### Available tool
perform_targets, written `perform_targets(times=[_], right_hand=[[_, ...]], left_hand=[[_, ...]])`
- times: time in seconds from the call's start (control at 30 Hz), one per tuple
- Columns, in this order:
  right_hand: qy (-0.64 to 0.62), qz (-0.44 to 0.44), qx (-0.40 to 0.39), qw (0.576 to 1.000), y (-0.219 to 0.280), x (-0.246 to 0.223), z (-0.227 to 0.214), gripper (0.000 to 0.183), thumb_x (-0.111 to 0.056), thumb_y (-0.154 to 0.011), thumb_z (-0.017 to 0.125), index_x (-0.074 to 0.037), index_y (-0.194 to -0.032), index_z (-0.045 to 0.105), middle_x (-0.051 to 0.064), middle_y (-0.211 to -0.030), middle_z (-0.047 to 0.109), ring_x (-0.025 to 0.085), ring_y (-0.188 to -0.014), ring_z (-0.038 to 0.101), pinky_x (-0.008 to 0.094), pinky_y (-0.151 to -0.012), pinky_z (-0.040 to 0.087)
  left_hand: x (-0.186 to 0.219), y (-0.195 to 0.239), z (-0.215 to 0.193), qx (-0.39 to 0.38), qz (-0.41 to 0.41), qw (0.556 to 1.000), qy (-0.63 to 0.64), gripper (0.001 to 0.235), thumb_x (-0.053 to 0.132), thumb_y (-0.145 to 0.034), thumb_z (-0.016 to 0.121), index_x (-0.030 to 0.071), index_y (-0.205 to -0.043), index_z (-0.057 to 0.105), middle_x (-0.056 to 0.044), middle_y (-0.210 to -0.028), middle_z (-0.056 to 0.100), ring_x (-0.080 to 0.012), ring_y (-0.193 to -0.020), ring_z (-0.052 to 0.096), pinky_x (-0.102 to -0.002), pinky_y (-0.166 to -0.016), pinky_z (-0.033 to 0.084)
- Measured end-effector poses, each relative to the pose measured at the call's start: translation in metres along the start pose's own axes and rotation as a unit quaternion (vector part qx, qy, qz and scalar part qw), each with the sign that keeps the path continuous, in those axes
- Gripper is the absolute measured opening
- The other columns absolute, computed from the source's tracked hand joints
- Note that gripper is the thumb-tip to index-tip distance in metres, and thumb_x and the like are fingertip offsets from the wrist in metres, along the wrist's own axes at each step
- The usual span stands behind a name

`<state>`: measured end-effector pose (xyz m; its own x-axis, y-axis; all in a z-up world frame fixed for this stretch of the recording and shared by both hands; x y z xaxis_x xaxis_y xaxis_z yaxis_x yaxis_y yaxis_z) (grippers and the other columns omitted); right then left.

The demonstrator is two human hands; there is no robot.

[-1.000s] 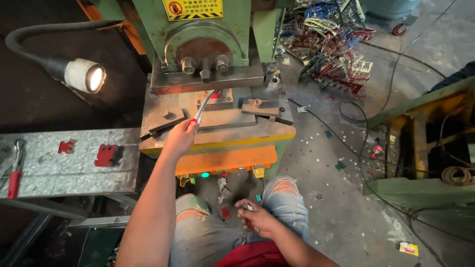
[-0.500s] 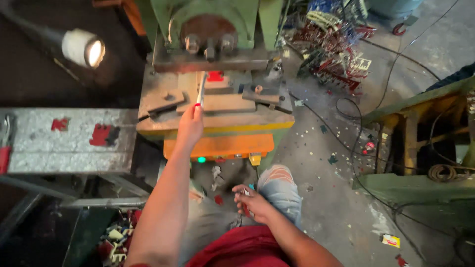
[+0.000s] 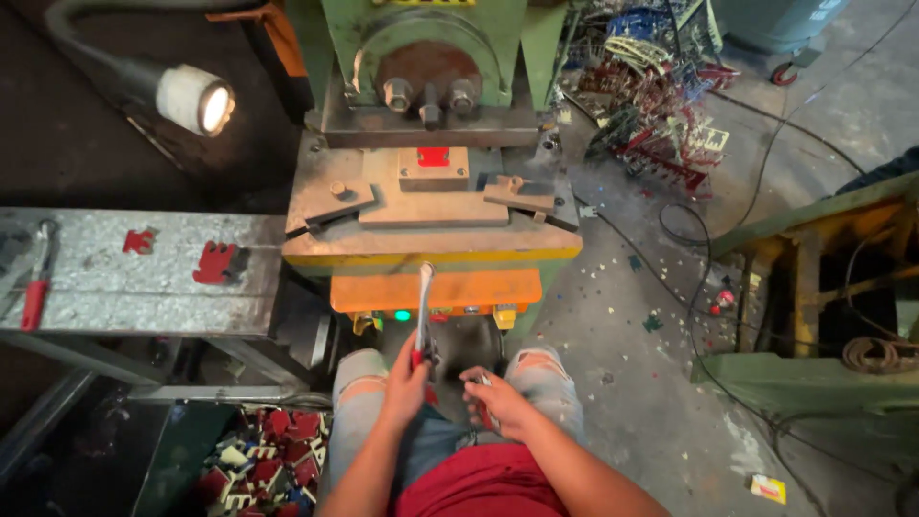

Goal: Stamping small red components using a press machine and a metal positioning tool

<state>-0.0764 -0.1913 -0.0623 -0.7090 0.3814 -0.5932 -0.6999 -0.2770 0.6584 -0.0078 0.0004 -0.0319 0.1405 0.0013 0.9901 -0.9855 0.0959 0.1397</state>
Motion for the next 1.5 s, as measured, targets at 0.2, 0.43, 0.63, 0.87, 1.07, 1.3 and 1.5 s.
perform_targets(times=[0.2, 0.43, 0.63, 0.87, 1.07, 1.3, 1.5], right_hand=[[0.05, 0.003, 0.02, 0.999, 0.006, -0.007, 0.008, 0.029, -0.009, -0.101, 0.058, -0.016, -0.129, 0.064, 0.007, -0.1, 0.064, 0.015, -0.079, 0.06, 0.028, -0.063, 0.05], [0.161, -0.067, -0.023, 0.984, 0.033, -0.015, 0.026, 0.031, -0.006, -0.098, 0.062, -0.013, -0.128, 0.063, 0.002, -0.08, 0.052, 0.01, -0.064, 0.045, 0.023, -0.058, 0.035], [0.254, -0.089, -0.011, 0.963, 0.043, -0.021, 0.032, 0.026, -0.012, -0.098, 0.063, -0.017, -0.124, 0.064, -0.003, -0.067, 0.039, 0.01, -0.06, 0.033, 0.026, -0.054, 0.024], [0.267, -0.055, 0.01, 0.962, 0.033, -0.021, 0.022, 0.022, -0.021, -0.098, 0.062, -0.022, -0.119, 0.065, -0.001, -0.116, 0.059, 0.015, -0.091, 0.048, 0.03, -0.077, 0.045], [0.243, -0.063, -0.004, 0.968, 0.028, -0.017, 0.019, 0.024, -0.018, -0.099, 0.064, -0.019, -0.123, 0.066, -0.001, -0.094, 0.054, 0.011, -0.075, 0.044, 0.026, -0.066, 0.04], [0.147, -0.043, -0.016, 0.988, 0.024, -0.02, 0.016, 0.029, -0.018, -0.1, 0.063, -0.017, -0.129, 0.062, 0.001, -0.083, 0.047, 0.01, -0.072, 0.041, 0.024, -0.063, 0.037], [0.14, -0.069, -0.033, 0.987, 0.024, -0.021, 0.016, 0.039, -0.007, -0.094, 0.055, -0.017, -0.131, 0.062, 0.005, -0.097, 0.054, 0.014, -0.082, 0.046, 0.027, -0.069, 0.042]], left_hand=[[0.036, 0.009, -0.005, 0.0, 0.029, 0.998, -0.049, 0.048, 0.021, -0.101, 0.05, 0.007, -0.147, 0.049, -0.006, -0.108, 0.067, -0.0144, -0.085, 0.061, -0.026, -0.078, 0.052], [0.07, -0.003, 0.002, -0.03, 0.029, 0.993, -0.107, 0.049, 0.023, -0.103, 0.043, 0.012, -0.15, 0.046, -0.005, -0.104, 0.064, -0.0152, -0.083, 0.058, -0.028, -0.076, 0.051], [0.178, -0.07, -0.005, -0.044, 0.242, 0.93, -0.275, 0.044, 0.013, -0.099, 0.052, 0.003, -0.143, 0.05, -0.018, -0.124, 0.064, -0.0312, -0.107, 0.066, -0.04, -0.092, 0.054], [0.281, -0.124, -0.014, 0.029, 0.288, 0.782, -0.552, 0.039, 0.038, -0.098, 0.057, 0.022, -0.134, 0.058, -0.011, -0.098, 0.064, -0.0385, -0.078, 0.066, -0.049, -0.065, 0.054], [0.263, -0.14, -0.021, 0.037, 0.306, 0.775, -0.552, 0.032, 0.033, -0.1, 0.059, 0.02, -0.129, 0.06, -0.01, -0.094, 0.065, -0.0354, -0.076, 0.068, -0.047, -0.062, 0.054], [0.309, -0.119, -0.001, 0.036, 0.372, 0.744, -0.554, 0.042, 0.03, -0.099, 0.06, 0.019, -0.139, 0.056, -0.011, -0.102, 0.062, -0.0343, -0.082, 0.063, -0.047, -0.066, 0.053], [0.278, -0.139, -0.023, 0.065, 0.321, 0.748, -0.576, 0.033, 0.035, -0.098, 0.061, 0.018, -0.126, 0.062, -0.011, -0.095, 0.066, -0.0382, -0.072, 0.068, -0.049, -0.06, 0.055]])
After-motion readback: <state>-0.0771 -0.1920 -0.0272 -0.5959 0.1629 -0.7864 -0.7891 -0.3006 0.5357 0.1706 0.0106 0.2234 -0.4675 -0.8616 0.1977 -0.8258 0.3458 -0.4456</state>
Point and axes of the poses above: each hand's wrist, its own y-axis away from the middle knuckle, its own z-axis out of the palm, x = y × z, the point moved 6 cm from there along -y, towards the middle knuckle
